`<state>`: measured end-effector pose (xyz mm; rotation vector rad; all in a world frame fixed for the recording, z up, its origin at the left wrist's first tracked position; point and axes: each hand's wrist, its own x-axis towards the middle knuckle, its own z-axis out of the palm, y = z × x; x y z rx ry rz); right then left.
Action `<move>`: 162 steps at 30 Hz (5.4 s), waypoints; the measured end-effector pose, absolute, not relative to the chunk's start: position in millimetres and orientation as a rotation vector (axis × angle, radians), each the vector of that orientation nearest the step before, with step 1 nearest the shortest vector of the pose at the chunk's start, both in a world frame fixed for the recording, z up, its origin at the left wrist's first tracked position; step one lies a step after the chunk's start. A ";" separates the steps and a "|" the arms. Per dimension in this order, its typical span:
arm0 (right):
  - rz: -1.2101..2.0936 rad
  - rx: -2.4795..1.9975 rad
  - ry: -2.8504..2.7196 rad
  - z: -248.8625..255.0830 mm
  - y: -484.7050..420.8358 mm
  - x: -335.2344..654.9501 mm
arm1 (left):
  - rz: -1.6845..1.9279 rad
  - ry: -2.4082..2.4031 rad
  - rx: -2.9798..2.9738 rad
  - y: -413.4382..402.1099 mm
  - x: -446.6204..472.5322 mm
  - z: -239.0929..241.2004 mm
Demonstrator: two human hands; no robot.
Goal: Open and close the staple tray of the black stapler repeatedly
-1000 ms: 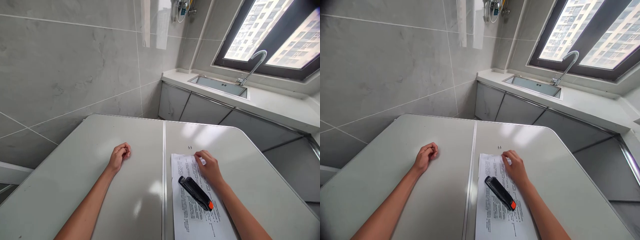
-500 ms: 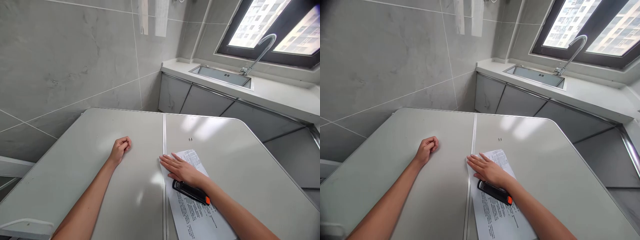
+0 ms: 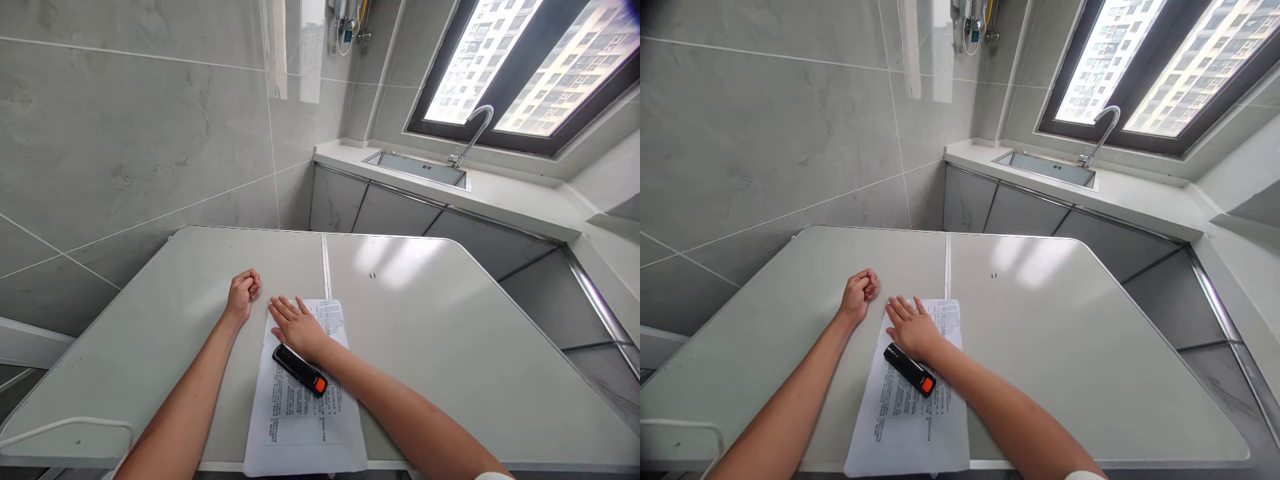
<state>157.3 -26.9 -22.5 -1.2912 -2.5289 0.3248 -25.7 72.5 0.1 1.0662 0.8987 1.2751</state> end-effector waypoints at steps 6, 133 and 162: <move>0.379 -1.246 -2.509 -20.3 -3.9 115.9 | 1.423 0.738 0.836 78.5 -34.5 3.6; 1.011 -1.577 -1.661 12.6 -25.5 344.8 | 0.730 0.976 2.344 46.3 1.5 13.8; 0.556 -1.342 -2.078 11.7 -47.7 279.0 | 0.476 0.778 2.453 34.9 13.2 10.1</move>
